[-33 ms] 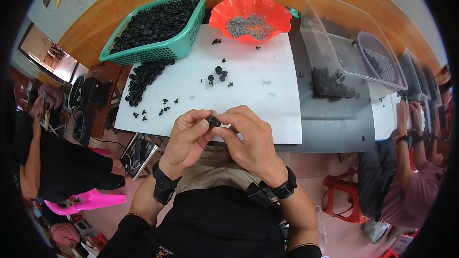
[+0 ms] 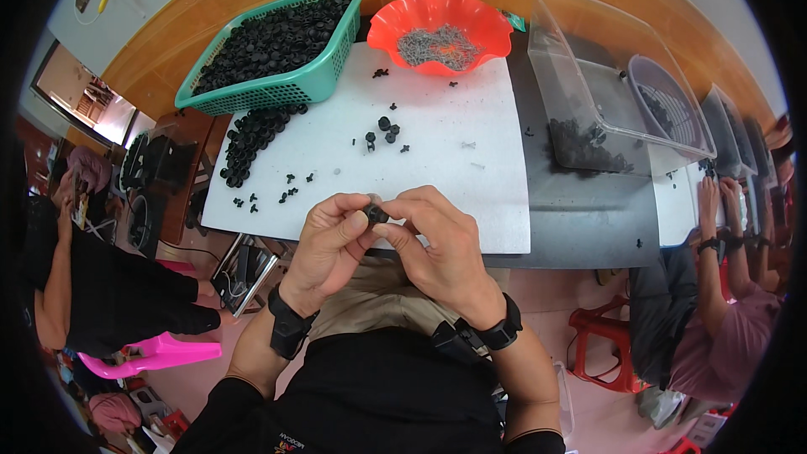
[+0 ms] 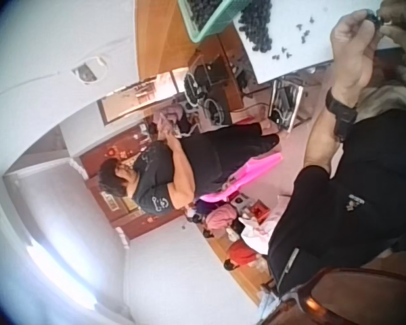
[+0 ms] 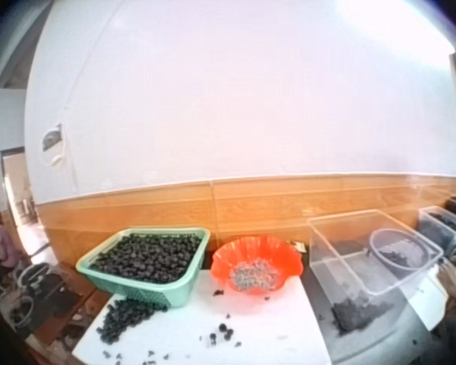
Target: Manually assembling small plastic and metal components at a workbench.
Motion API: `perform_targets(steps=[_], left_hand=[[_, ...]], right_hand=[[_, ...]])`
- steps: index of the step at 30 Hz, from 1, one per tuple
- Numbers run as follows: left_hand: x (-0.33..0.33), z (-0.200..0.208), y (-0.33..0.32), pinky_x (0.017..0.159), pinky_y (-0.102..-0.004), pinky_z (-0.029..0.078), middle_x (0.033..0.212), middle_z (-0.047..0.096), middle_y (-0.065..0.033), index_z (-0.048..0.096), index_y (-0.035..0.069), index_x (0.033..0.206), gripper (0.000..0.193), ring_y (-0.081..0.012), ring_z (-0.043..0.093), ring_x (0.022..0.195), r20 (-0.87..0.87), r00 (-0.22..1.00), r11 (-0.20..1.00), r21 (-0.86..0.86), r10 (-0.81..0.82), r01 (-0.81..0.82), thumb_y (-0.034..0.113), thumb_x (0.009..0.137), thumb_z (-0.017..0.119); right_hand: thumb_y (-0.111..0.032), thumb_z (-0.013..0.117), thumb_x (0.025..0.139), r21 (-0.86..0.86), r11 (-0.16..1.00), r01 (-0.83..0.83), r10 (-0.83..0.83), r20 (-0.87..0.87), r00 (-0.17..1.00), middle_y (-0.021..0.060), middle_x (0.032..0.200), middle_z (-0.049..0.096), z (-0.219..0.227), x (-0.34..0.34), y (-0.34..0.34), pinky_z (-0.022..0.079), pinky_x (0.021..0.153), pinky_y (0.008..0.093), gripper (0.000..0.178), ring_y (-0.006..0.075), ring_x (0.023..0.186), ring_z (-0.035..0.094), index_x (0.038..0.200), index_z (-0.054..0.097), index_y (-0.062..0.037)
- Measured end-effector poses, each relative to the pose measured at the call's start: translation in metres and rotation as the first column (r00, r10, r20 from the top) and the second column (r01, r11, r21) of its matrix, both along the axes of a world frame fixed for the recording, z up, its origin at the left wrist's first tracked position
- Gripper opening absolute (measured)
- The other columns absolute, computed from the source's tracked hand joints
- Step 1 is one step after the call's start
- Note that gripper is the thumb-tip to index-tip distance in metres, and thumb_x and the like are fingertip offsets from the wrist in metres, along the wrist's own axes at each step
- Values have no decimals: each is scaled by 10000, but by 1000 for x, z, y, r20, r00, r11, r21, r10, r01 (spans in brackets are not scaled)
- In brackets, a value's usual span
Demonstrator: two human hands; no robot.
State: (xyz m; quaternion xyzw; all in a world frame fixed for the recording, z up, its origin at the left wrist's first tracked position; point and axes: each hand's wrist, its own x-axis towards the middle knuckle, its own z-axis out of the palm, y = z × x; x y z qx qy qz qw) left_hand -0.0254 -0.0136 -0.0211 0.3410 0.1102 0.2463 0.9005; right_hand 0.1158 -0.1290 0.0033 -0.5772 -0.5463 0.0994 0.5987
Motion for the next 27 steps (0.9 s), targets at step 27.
perform_targets(steps=[27], left_hand=[[2,2,-8,897,-345,604,1083,717,-121,707,39,1019,84,-188,700,976,-79,994,997,47,71,-67,25,941,680]], right_hand=[[22,779,803,149,989,24,-40,103,994,124,911,681,-13,5,2,539,584,299,214,225,697,683,999,696,10]])
